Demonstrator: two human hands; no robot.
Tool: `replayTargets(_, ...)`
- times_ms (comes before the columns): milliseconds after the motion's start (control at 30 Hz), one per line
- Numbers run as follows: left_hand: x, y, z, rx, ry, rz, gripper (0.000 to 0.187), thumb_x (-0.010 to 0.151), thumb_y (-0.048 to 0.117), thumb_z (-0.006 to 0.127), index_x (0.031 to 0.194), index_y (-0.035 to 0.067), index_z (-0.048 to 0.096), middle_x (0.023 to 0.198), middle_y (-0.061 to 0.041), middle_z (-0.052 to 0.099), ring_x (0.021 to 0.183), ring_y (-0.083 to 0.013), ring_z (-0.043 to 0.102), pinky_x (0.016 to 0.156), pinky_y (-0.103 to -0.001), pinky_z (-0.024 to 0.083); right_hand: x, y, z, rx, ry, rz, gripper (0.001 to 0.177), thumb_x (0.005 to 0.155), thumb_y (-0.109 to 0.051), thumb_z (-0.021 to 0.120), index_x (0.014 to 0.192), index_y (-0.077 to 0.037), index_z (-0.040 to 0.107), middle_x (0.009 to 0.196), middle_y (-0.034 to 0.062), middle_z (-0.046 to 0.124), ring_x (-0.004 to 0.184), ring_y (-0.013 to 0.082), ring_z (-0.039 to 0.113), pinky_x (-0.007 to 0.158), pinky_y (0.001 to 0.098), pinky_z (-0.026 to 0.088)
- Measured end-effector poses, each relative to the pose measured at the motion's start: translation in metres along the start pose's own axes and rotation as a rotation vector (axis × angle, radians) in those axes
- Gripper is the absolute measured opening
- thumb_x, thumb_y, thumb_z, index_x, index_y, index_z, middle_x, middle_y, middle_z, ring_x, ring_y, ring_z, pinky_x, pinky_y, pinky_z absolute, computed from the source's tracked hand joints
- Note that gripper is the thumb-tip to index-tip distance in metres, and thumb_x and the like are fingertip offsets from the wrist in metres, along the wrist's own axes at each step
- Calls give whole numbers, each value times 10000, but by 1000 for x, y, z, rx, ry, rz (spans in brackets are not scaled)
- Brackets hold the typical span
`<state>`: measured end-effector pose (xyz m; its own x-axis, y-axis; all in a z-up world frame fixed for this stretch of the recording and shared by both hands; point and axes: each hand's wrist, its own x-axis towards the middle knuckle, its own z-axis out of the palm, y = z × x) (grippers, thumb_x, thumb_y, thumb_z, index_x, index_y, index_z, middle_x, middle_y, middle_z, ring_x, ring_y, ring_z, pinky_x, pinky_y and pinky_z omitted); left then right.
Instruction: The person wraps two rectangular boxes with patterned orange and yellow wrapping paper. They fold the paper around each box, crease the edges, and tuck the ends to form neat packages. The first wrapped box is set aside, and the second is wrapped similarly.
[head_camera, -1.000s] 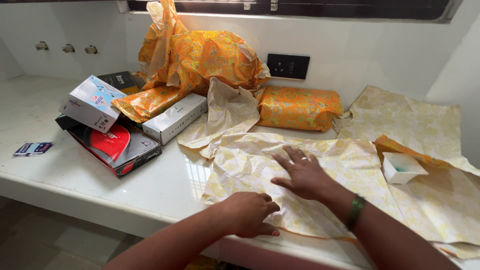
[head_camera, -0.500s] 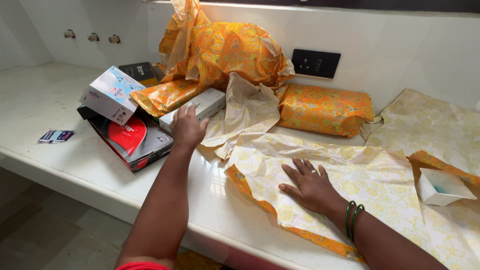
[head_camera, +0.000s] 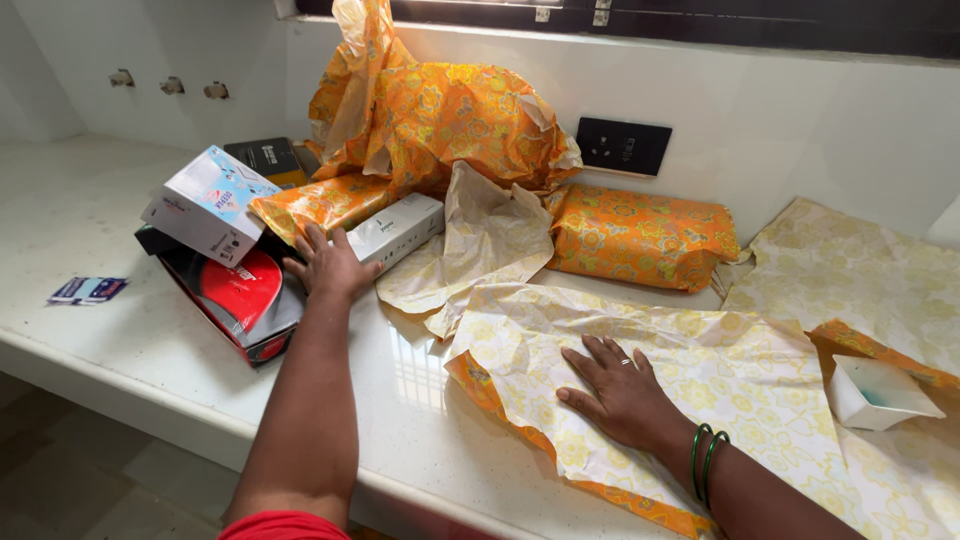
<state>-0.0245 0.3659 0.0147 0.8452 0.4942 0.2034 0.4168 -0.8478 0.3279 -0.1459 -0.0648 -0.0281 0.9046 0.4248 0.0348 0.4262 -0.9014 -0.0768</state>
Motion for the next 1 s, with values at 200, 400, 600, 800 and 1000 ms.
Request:
replayTargets(200, 7, -4, 6, 34, 20, 9, 1012, 728, 527, 882, 1531, 158, 389, 1656, -169, 224, 1489, -404, 281, 1158, -653, 226, 1, 0, 0, 2, 2, -1, 754, 947, -688, 424, 1559, -251, 364, 1665, 116, 231, 1551, 326, 172, 1207, 589, 148)
replayTargets(400, -15, 21, -2, 95, 124, 48, 865, 770, 553, 842, 1433, 122, 492, 1445, -154, 505, 1315, -366, 514, 1085, -566, 355, 1, 2, 2, 20, 24, -11, 739, 949, -671, 440, 1545, -238, 385, 1657, 117, 254, 1546, 324, 192, 1209, 584, 154)
replayTargets(600, -77, 49, -54, -150, 477, 230, 751, 805, 540, 805, 1364, 106, 552, 1298, -184, 594, 1219, -395, 566, 980, -582, 411, -1, 8, -2, 49, 137, -61, 705, 958, -621, 507, 1520, -203, 435, 1587, 104, 395, 1484, 312, 366, 1200, 553, 273)
replayTargets(800, -171, 87, -76, -561, 384, 546, 721, 867, 526, 752, 1379, 70, 528, 1235, -223, 607, 1110, -417, 623, 888, -543, 494, -1, 36, -38, 833, 211, 6, 788, 937, -591, 528, 1592, -189, 354, 1452, 108, 612, 1319, 235, 630, 1079, 406, 520)
replayTargets(1000, -231, 138, -68, -860, -113, 809, 723, 908, 522, 698, 1405, 39, 492, 1248, -243, 639, 1119, -362, 684, 925, -453, 563, -18, 50, -60, 1464, 281, -144, 918, 925, -545, 552, 1654, -189, 121, 1465, 123, 522, 1300, 255, 589, 1014, 445, 537)
